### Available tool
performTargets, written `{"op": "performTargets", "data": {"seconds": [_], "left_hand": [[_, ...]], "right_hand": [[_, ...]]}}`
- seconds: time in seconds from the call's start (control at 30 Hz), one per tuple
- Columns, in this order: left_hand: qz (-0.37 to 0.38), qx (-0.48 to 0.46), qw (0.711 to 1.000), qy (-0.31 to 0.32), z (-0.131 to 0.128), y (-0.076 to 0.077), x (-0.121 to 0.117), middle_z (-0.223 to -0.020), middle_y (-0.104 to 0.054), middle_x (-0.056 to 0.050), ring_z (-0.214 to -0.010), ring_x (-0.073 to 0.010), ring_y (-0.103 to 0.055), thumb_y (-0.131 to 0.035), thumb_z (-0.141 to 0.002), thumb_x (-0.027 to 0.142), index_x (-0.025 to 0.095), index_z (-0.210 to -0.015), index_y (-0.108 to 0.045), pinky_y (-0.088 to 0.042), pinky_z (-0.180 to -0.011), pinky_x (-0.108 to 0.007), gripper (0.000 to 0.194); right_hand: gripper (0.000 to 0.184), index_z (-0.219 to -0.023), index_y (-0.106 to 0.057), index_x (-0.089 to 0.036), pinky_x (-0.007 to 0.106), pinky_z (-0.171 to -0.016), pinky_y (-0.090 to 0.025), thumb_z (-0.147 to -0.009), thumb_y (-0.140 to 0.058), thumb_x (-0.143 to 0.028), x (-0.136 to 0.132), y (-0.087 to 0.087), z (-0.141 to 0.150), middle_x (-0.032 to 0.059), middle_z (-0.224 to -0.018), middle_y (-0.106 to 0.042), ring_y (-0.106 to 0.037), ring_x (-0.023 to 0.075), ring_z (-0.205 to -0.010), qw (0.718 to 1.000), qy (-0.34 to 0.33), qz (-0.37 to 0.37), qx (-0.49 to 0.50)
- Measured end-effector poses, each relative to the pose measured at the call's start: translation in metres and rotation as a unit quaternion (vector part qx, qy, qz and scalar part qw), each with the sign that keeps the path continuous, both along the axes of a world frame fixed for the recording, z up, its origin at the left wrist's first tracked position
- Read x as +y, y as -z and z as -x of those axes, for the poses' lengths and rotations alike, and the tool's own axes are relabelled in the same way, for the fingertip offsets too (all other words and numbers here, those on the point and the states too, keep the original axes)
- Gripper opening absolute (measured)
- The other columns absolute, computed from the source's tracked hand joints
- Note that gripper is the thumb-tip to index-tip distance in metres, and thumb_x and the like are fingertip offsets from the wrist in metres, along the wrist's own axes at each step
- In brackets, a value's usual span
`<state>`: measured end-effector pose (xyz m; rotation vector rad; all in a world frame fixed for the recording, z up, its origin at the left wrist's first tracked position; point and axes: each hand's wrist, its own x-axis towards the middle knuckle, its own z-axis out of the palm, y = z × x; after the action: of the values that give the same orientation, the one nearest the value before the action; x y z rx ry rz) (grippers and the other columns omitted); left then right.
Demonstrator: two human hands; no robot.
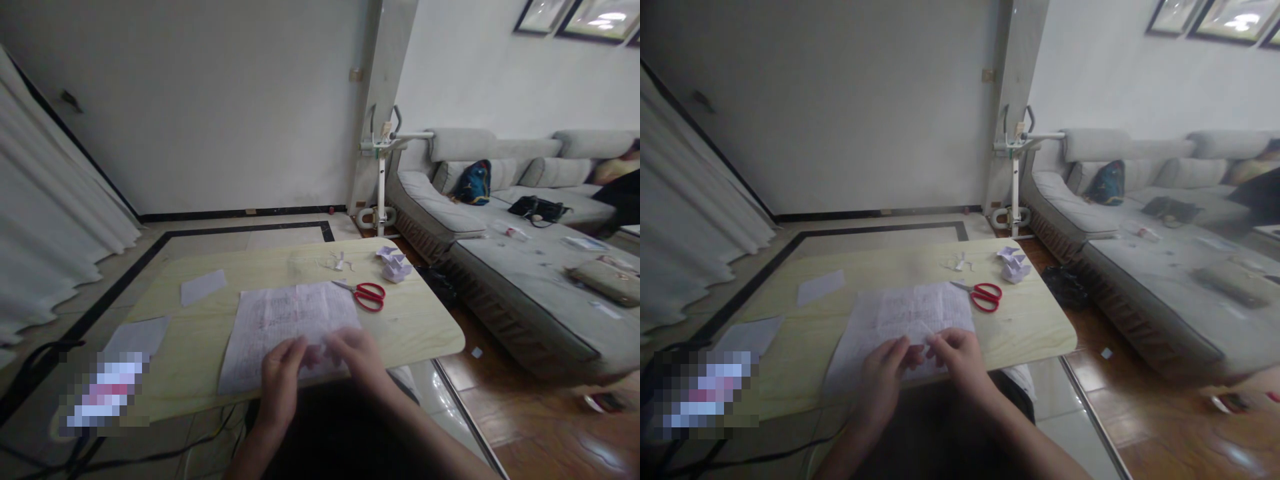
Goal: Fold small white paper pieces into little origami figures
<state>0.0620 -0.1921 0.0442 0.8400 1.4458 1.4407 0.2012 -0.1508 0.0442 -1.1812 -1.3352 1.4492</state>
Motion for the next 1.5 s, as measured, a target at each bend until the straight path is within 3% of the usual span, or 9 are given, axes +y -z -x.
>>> {"op": "performTargets", "data": {"seconds": [0.23,0.53,0.73,1.03,1.3,1.5], "left_hand": [[0.002,0.038,0.999,0.010,0.004,-0.005,0.000,-0.057,-0.071,-0.006,-0.057,-0.0180,-0.064,-0.063,-0.077,0.041,0.013,-0.063,-0.073,-0.049,-0.059,-0.027,0.032],[0.003,0.073,0.997,-0.005,0.000,-0.004,0.004,-0.057,-0.068,-0.005,-0.057,-0.0179,-0.060,-0.062,-0.077,0.040,0.016,-0.058,-0.069,-0.047,-0.059,-0.027,0.032],[-0.016,0.067,0.998,-0.006,-0.005,-0.001,0.006,-0.053,-0.062,-0.001,-0.054,-0.0149,-0.055,-0.064,-0.077,0.040,0.017,-0.055,-0.062,-0.045,-0.054,-0.023,0.032],[0.003,0.041,0.999,-0.005,-0.006,0.004,0.006,-0.052,-0.061,0.000,-0.052,-0.0139,-0.056,-0.062,-0.077,0.042,0.017,-0.056,-0.061,-0.046,-0.054,-0.023,0.033],[0.022,0.024,0.998,0.052,-0.007,0.006,0.004,-0.059,-0.066,-0.001,-0.055,-0.0156,-0.060,-0.067,-0.074,0.042,0.015,-0.069,-0.062,-0.048,-0.054,-0.025,0.028],[0.011,0.036,0.999,0.032,-0.005,0.001,0.002,-0.054,-0.059,0.003,-0.053,-0.0121,-0.054,-0.063,-0.078,0.039,0.017,-0.061,-0.056,-0.045,-0.053,-0.021,0.029]], "right_hand": [[0.038,-0.057,-0.067,-0.015,0.023,-0.047,-0.039,-0.075,-0.067,-0.048,-0.001,-0.003,0.000,0.0006,-0.050,-0.060,-0.049,0.0109,-0.046,1.000,-0.007,-0.009,-0.008],[0.036,-0.059,-0.065,-0.014,0.022,-0.048,-0.038,-0.078,-0.066,-0.045,0.005,0.012,0.000,-0.0011,-0.049,-0.057,-0.049,0.0103,-0.046,1.000,-0.001,0.008,0.009],[0.024,-0.064,-0.065,-0.015,0.021,-0.050,-0.041,-0.073,-0.069,-0.038,0.004,0.002,0.007,-0.0005,-0.056,-0.063,-0.053,0.0111,-0.051,0.998,-0.038,0.025,0.032],[0.027,-0.059,-0.059,-0.016,0.020,-0.044,-0.036,-0.070,-0.068,-0.039,0.007,0.011,0.007,-0.0037,-0.046,-0.054,-0.047,0.0093,-0.043,0.999,-0.026,0.022,0.001],[0.025,-0.061,-0.061,-0.016,0.021,-0.043,-0.035,-0.066,-0.071,-0.038,0.008,0.007,0.004,-0.0036,-0.047,-0.055,-0.047,0.0093,-0.043,0.999,-0.010,0.035,0.008],[0.035,-0.054,-0.060,-0.015,0.021,-0.047,-0.037,-0.074,-0.068,-0.042,0.005,0.004,0.002,-0.0022,-0.046,-0.055,-0.048,0.0093,-0.044,0.999,-0.020,0.024,-0.008]]}}
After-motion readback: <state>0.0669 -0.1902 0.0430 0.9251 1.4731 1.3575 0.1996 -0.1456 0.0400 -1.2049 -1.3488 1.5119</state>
